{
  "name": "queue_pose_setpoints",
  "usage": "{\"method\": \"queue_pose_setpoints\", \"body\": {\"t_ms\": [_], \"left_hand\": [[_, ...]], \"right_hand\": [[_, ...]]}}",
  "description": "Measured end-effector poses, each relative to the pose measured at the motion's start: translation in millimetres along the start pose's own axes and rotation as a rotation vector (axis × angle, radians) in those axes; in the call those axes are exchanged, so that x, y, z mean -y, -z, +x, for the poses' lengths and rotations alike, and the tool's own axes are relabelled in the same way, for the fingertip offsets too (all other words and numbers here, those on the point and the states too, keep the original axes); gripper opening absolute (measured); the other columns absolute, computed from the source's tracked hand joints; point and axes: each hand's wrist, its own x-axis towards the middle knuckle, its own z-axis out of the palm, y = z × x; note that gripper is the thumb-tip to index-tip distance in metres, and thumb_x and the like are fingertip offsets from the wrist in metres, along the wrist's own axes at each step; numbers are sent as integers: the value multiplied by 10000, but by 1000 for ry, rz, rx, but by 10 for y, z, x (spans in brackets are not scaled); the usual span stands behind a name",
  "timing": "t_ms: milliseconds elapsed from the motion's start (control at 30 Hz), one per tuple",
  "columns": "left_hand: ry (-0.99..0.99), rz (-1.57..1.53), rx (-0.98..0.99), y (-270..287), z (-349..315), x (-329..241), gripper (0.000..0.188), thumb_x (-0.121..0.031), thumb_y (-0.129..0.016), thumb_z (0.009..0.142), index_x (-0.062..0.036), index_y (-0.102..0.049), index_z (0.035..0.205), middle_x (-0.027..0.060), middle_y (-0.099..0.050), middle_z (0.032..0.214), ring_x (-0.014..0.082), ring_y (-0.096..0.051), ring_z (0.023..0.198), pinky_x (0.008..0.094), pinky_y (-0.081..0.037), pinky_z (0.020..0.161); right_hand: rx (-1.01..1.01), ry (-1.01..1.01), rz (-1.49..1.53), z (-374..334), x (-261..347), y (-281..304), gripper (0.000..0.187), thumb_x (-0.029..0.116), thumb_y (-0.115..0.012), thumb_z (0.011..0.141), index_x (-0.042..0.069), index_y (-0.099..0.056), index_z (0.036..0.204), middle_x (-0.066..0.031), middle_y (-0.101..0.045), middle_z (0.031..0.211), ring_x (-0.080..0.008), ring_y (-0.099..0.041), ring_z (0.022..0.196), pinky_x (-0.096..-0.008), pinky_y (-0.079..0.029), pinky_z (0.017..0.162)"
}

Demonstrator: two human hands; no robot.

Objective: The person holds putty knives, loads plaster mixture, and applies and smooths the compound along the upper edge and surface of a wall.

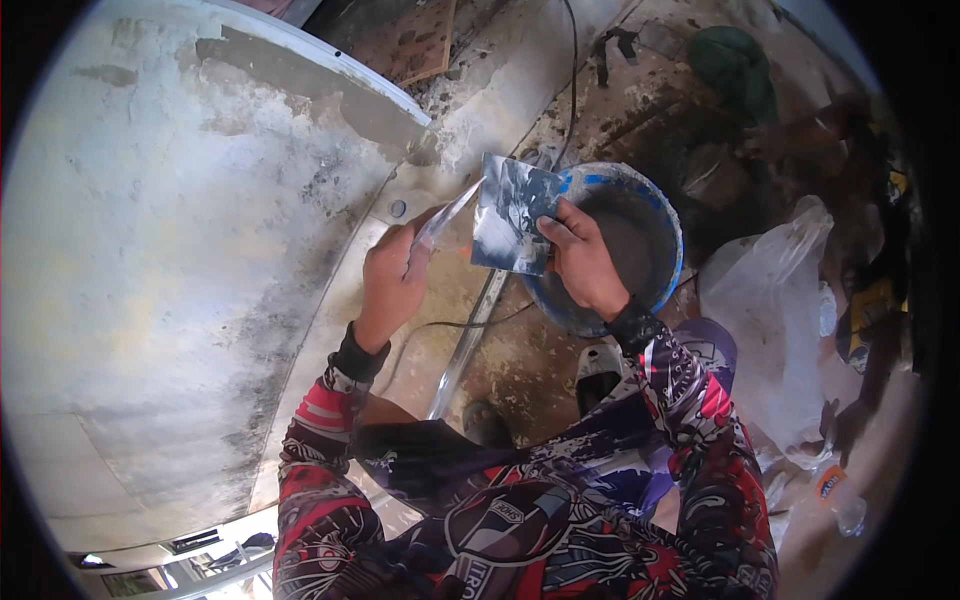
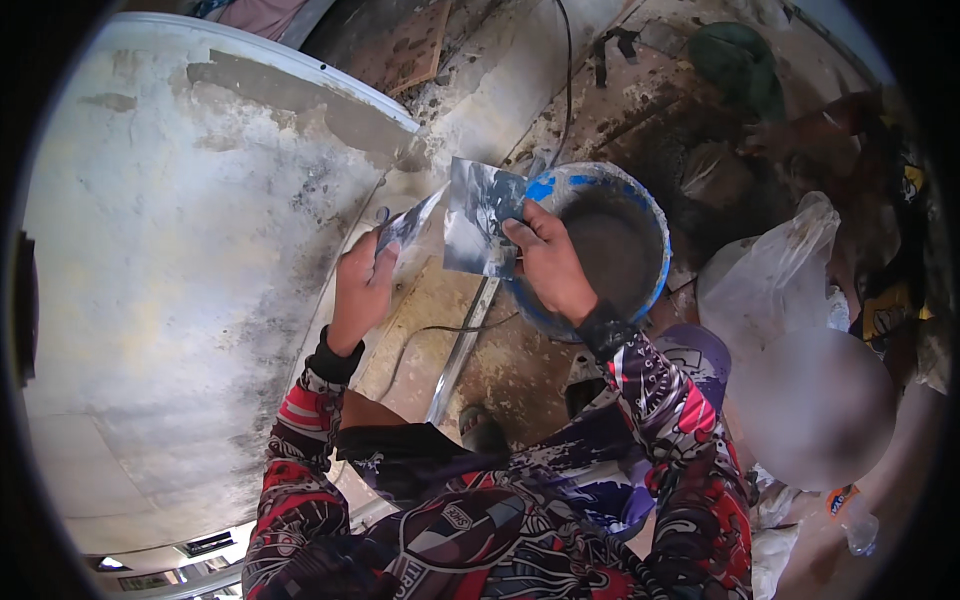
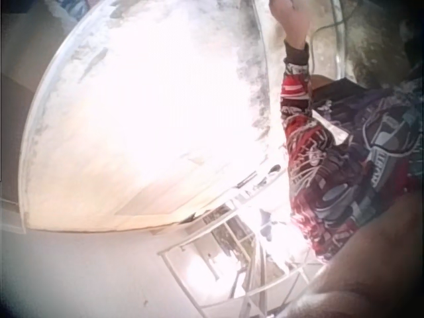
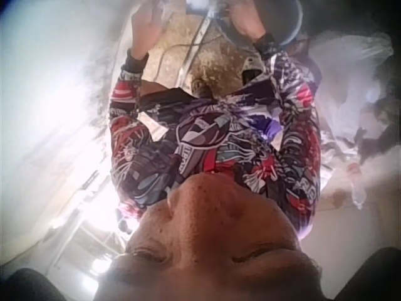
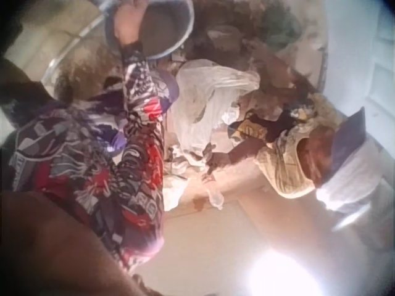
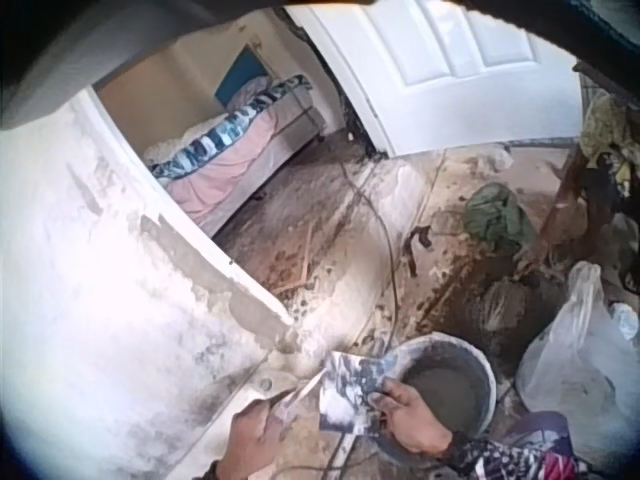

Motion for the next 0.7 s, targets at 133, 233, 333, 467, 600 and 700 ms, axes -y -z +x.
{"method": "queue_pose_setpoints", "body": {"t_ms": [133,233,333,467,600,700], "left_hand": [[-79,42,16,-108,14,119,312,-34,-532,924,-37,-627,1222,181,-670,924,279,-635,779,346,-498,739],[-224,81,-1,-265,-46,166,378,16,-540,845,-62,-653,1196,176,-663,910,329,-640,808,403,-492,712],[-187,24,19,-410,-234,226,271,19,-563,783,-34,-677,1023,171,-618,820,373,-605,745,454,-463,636],[-130,-90,62,-479,-461,186,133,-14,-579,799,0,-655,907,179,-543,733,375,-568,677,453,-435,589],[73,-285,439,-211,-351,193,269,-100,-562,961,-16,-654,1199,107,-655,853,119,-567,722,275,-471,693],[-8,-85,352,525,122,13,272,-79,-549,959,-42,-663,1204,101,-659,835,154,-580,736,278,-467,688]], "right_hand": [[21,-8,-90,-43,47,9,106,77,-508,989,29,-580,1051,45,-571,865,-20,-497,721,-231,-427,569],[36,204,-294,40,-30,72,84,69,-521,975,1,-569,973,33,-529,833,-51,-458,756,-270,-424,644],[20,300,-411,80,-53,82,103,63,-537,959,-34,-549,929,19,-488,804,-87,-428,779,-304,-414,706],[4,309,-570,109,-117,37,148,76,-548,963,-65,-566,1005,-14,-558,831,-99,-484,827,-300,-440,762],[-226,294,-544,96,-48,241,272,94,-555,977,-109,-565,1158,-76,-647,1019,-96,-531,967,-269,-443,857],[-258,202,-264,22,74,195,318,87,-554,980,-123,-536,1218,-70,-637,1098,-97,-529,1013,-253,-430,891]]}}
